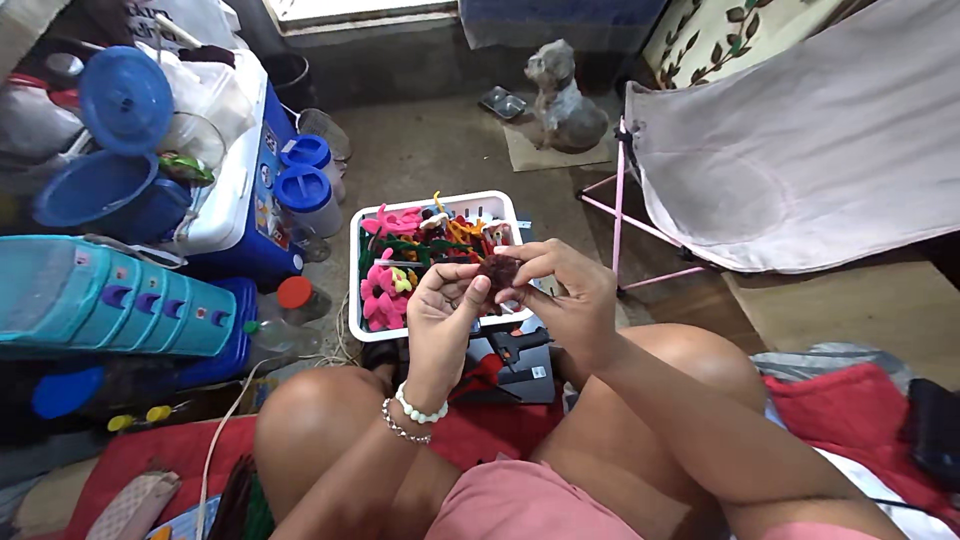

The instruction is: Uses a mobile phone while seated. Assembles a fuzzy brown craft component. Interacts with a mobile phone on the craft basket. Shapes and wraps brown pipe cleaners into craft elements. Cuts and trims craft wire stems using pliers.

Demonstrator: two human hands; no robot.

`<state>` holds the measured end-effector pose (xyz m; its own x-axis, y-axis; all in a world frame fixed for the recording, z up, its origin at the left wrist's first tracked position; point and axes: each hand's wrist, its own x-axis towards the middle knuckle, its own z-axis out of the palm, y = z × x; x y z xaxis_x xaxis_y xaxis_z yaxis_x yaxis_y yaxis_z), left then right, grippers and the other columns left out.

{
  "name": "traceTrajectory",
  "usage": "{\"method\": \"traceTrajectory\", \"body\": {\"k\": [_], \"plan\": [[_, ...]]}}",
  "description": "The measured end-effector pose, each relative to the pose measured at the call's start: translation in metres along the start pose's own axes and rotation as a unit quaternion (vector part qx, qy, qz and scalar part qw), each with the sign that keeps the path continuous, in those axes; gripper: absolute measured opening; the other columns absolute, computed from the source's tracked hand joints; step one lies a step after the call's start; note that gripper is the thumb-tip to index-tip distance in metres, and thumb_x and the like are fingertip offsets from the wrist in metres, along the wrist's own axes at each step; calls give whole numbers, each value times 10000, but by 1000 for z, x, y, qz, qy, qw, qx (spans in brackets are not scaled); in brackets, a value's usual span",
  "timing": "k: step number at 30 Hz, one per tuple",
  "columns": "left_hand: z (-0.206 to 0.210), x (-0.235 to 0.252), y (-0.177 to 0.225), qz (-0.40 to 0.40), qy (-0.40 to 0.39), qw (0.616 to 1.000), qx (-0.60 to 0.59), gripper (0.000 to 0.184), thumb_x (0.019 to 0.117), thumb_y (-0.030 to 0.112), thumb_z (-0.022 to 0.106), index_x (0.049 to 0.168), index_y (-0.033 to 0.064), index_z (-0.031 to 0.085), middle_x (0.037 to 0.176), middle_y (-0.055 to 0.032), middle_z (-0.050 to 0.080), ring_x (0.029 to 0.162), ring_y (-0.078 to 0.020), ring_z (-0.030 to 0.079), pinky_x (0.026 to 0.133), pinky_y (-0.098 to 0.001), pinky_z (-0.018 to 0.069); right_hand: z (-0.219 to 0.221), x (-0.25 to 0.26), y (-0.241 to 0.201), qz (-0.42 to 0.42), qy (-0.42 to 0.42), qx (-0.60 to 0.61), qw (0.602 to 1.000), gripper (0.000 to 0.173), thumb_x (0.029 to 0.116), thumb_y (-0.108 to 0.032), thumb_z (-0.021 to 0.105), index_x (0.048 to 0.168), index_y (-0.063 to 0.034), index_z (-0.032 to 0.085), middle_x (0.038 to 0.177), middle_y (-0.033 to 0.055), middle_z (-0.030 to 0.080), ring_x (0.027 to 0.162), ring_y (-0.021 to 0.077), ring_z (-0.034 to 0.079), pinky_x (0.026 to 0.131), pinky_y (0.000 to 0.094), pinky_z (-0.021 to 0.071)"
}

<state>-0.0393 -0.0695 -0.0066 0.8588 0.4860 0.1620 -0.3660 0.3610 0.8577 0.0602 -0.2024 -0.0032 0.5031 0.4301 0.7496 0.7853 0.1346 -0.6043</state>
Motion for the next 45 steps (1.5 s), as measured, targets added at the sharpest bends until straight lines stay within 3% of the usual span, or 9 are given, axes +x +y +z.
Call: {"method": "traceTrajectory", "body": {"k": [3, 5, 11, 18, 23, 31, 38, 45], "plan": [[0, 1, 2, -4, 18, 1000, 6, 125, 982, -27, 616, 1093, 26, 642, 922, -73, 735, 800, -130, 729, 775, -294, 626, -1, 0, -3, -14, -37, -13, 999, 292, 960, -313, 731, 933, -24, 706, 1180, 135, 729, 1136, 159, 687, 936, 294, 582], [-1, 3, 4, -10, 38, 999, 7, 123, 992, -27, 597, 1089, 32, 643, 913, -62, 735, 800, -124, 729, 781, -290, 625, 1, 0, -5, -20, -59, -39, 997, 368, 922, -376, 764, 974, -18, 695, 1236, 159, 708, 1172, 173, 671, 954, 291, 567], [1, 2, 4, -19, 49, 999, -8, 120, 985, -46, 596, 1073, 21, 643, 917, -73, 730, 789, -118, 722, 763, -272, 622, 7, -1, -7, -20, -49, -79, 996, 190, 938, -189, 760, 967, -16, 687, 1213, 162, 712, 1192, 195, 666, 988, 298, 559], [-4, 4, 9, -18, 4, 1000, 26, 241, 954, -53, 639, 1185, 13, 621, 1017, -87, 723, 854, -150, 732, 816, -310, 631, -1, 3, -3, -7, -49, -74, 996, 161, 932, -172, 760, 917, -25, 695, 1142, 133, 734, 1120, 173, 693, 950, 294, 575], [-8, 7, 15, -17, -23, 999, 34, 268, 870, -83, 727, 1114, 18, 684, 1027, -88, 740, 890, -168, 743, 848, -342, 634, -6, 7, -3, 4, -54, -33, 998, 171, 904, -158, 786, 886, -29, 675, 1118, 121, 738, 1141, 177, 694, 974, 327, 581], [-5, 7, 17, -67, 28, 997, -24, 189, 860, -104, 722, 983, 38, 705, 961, -100, 743, 843, -157, 736, 811, -310, 630, -6, 8, -5, 30, -79, 22, 996, 100, 948, -117, 728, 931, -23, 700, 1221, 131, 714, 1197, 181, 673, 988, 328, 586], [-7, 7, 16, -67, -3, 997, -34, 216, 844, -92, 750, 993, 58, 708, 955, -88, 750, 858, -153, 741, 843, -318, 625, -8, 8, -5, 37, -64, 17, 997, 93, 952, -133, 723, 945, -46, 692, 1117, 87, 734, 1134, 147, 690, 944, 304, 591], [-1, 6, 20, -157, 35, 981, -111, 168, 930, -108, 621, 970, 47, 673, 956, -103, 742, 865, -160, 743, 860, -299, 616, -7, 8, -9, 54, -63, 29, 996, 84, 966, -128, 693, 977, -45, 695, 1155, 90, 734, 1179, 174, 683, 967, 342, 598]]}}
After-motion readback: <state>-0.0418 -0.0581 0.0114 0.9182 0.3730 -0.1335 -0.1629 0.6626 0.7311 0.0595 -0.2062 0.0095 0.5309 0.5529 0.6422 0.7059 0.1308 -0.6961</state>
